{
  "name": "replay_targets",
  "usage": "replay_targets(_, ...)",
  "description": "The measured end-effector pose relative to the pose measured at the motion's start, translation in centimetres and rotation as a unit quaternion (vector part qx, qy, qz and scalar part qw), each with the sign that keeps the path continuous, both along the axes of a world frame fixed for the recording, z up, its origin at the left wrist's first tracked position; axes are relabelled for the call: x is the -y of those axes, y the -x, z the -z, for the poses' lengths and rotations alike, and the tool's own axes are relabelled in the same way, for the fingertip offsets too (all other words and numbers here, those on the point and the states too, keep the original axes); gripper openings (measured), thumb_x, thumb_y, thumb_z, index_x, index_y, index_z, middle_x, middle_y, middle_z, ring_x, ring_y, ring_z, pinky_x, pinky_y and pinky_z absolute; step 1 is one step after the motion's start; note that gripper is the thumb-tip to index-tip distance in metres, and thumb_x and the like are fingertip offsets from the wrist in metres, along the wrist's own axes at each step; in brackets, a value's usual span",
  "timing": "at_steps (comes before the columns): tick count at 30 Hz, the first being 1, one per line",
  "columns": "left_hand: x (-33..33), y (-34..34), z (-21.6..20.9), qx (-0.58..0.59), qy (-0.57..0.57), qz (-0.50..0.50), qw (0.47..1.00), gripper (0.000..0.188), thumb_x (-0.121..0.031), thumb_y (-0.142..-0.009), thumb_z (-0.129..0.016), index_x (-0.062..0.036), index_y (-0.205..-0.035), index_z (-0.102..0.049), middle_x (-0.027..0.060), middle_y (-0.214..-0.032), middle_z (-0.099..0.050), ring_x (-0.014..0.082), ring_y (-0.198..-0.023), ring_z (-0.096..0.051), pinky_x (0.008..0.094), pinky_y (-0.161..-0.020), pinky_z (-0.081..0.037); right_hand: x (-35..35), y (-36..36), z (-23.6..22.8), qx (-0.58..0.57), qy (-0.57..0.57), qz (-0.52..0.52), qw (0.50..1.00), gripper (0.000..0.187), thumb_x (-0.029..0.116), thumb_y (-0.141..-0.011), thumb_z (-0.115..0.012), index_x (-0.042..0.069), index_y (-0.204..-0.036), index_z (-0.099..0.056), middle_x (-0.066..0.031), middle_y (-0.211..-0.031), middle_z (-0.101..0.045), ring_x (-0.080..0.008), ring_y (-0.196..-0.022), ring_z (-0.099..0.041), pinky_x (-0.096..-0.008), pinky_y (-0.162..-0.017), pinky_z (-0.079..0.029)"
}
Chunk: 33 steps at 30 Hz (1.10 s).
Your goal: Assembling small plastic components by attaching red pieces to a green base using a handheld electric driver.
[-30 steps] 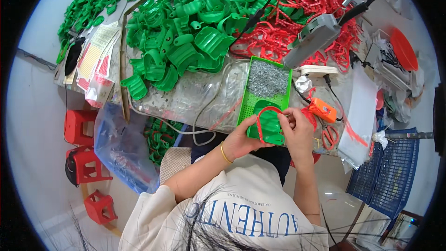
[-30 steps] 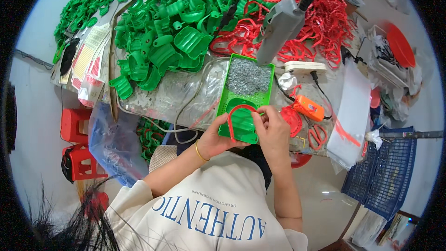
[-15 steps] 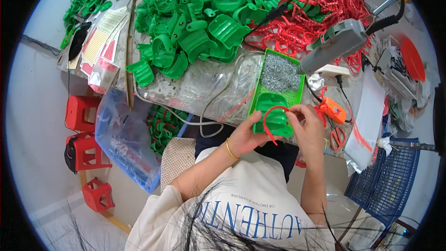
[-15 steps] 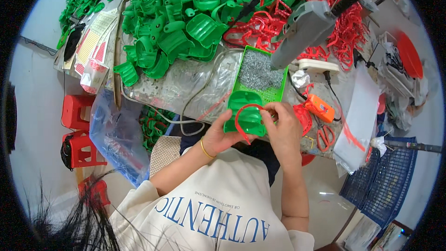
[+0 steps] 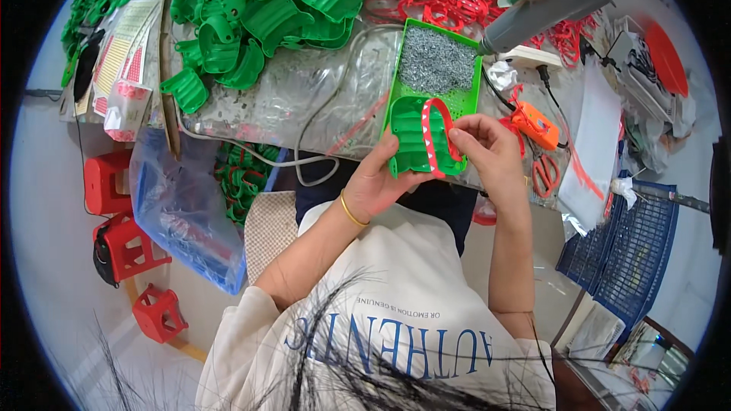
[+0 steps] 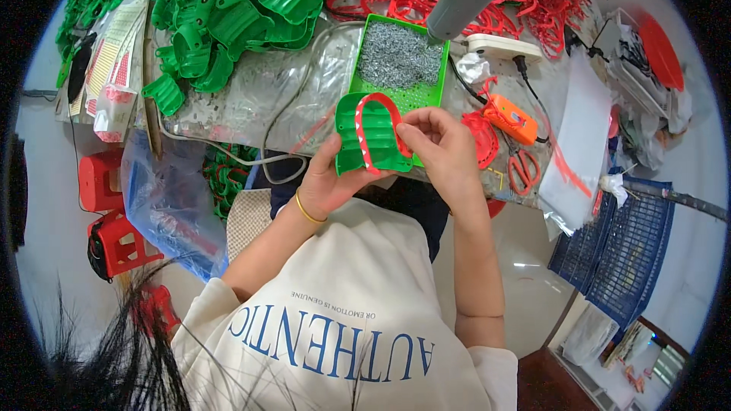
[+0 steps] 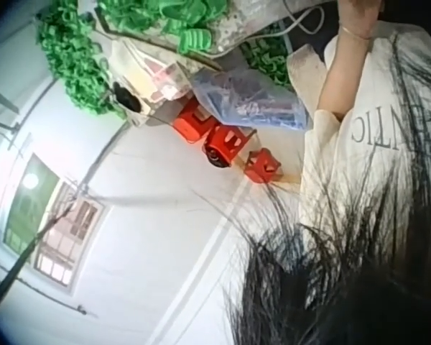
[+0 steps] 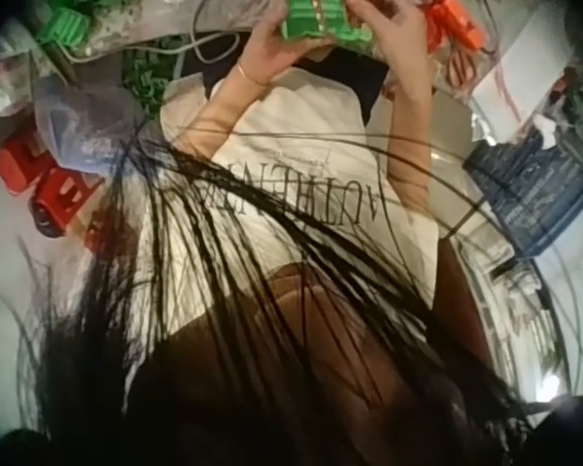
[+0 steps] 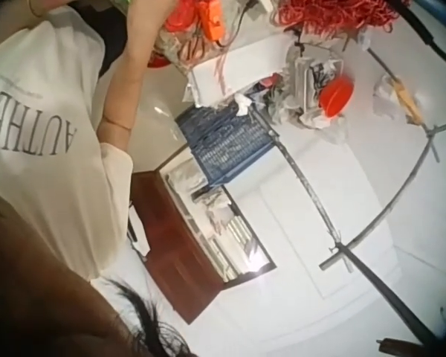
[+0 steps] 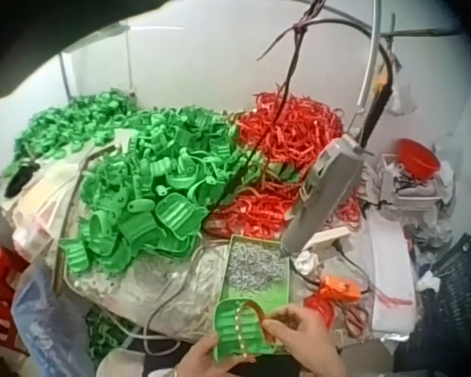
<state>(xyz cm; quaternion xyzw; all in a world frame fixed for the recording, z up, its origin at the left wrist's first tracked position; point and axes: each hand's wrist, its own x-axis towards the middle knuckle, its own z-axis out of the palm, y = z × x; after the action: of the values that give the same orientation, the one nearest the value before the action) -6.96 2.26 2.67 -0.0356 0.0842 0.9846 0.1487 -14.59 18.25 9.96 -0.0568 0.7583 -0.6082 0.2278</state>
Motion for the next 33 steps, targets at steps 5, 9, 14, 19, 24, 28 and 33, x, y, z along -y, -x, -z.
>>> replay_targets(5, -0.1, -0.5, -0.1, -0.006, 0.053, -0.005, 0.999, 0.064, -0.033, -0.089, -0.058, -0.0171, -0.141, -0.025, 0.0049, -0.137, -0.041, 0.0210, -0.123, -0.046, 0.0431, -0.099, -0.042, -0.1, 0.1, 1.0, 0.009, 0.006, -0.001, 1.000, 0.015, 0.010, -0.086, -0.063, -0.001, -0.095, -0.061, -0.0002, -0.083, -0.062, -0.0051, -0.072, -0.056, -0.0202, -0.067, -0.044)
replay_targets(9, -0.3, -0.4, -0.3, -0.017, 0.058, -0.016, 0.998, 0.064, -0.033, -0.089, -0.058, -0.0166, -0.141, -0.025, 0.0045, -0.136, -0.042, 0.0200, -0.122, -0.047, 0.0416, -0.098, -0.043, -0.2, 0.0, 1.2, -0.003, 0.000, 0.013, 1.000, 0.014, 0.010, -0.085, -0.064, 0.000, -0.094, -0.062, -0.0001, -0.082, -0.062, -0.0048, -0.072, -0.055, -0.0195, -0.066, -0.044)
replay_targets(14, -0.1, -0.3, -0.7, -0.033, 0.085, -0.031, 0.995, 0.067, -0.029, -0.087, -0.061, -0.0164, -0.142, -0.024, 0.0045, -0.135, -0.043, 0.0199, -0.121, -0.048, 0.0409, -0.097, -0.043, -0.2, -0.2, 0.9, -0.011, -0.022, 0.029, 0.999, 0.012, 0.008, -0.085, -0.064, -0.001, -0.093, -0.062, 0.0000, -0.082, -0.062, -0.0042, -0.072, -0.055, -0.0185, -0.065, -0.043)
replay_targets(19, 0.0, -0.3, -1.1, -0.027, 0.097, -0.038, 0.994, 0.070, -0.025, -0.085, -0.065, -0.0146, -0.142, -0.024, 0.0060, -0.134, -0.043, 0.0203, -0.120, -0.049, 0.0408, -0.097, -0.044, -0.2, -0.2, 1.3, -0.014, -0.029, 0.028, 0.999, 0.012, 0.008, -0.085, -0.064, -0.001, -0.093, -0.062, -0.0005, -0.084, -0.062, -0.0046, -0.074, -0.056, -0.0187, -0.067, -0.044)
replay_targets(24, -0.1, -0.3, -1.0, -0.019, 0.105, -0.039, 0.994, 0.073, -0.021, -0.084, -0.067, -0.0131, -0.142, -0.023, 0.0068, -0.134, -0.043, 0.0208, -0.119, -0.050, 0.0402, -0.095, -0.046, -0.2, -0.2, 1.7, -0.011, -0.035, 0.030, 0.999, 0.012, 0.008, -0.085, -0.064, 0.000, -0.093, -0.062, -0.0008, -0.085, -0.063, -0.0052, -0.076, -0.057, -0.0192, -0.069, -0.045)
replay_targets(28, 0.0, -0.3, -0.7, -0.010, 0.112, -0.038, 0.993, 0.076, -0.020, -0.083, -0.068, -0.0137, -0.143, -0.022, 0.0061, -0.134, -0.043, 0.0201, -0.118, -0.050, 0.0387, -0.094, -0.047, 0.0, -0.4, 1.8, -0.015, -0.038, 0.040, 0.998, 0.012, 0.009, -0.085, -0.065, 0.000, -0.093, -0.062, -0.0010, -0.084, -0.063, -0.0053, -0.076, -0.057, -0.0194, -0.069, -0.045)
replay_targets(33, 0.0, -0.4, -0.6, -0.008, 0.126, -0.052, 0.991, 0.079, -0.016, -0.081, -0.068, -0.0154, -0.144, -0.020, 0.0061, -0.133, -0.042, 0.0178, -0.118, -0.049, 0.0356, -0.094, -0.047, 0.4, -0.8, 1.9, -0.031, -0.064, 0.047, 0.996, 0.012, 0.008, -0.085, -0.065, 0.000, -0.092, -0.061, -0.0010, -0.082, -0.062, -0.0047, -0.072, -0.056, -0.0187, -0.066, -0.044)
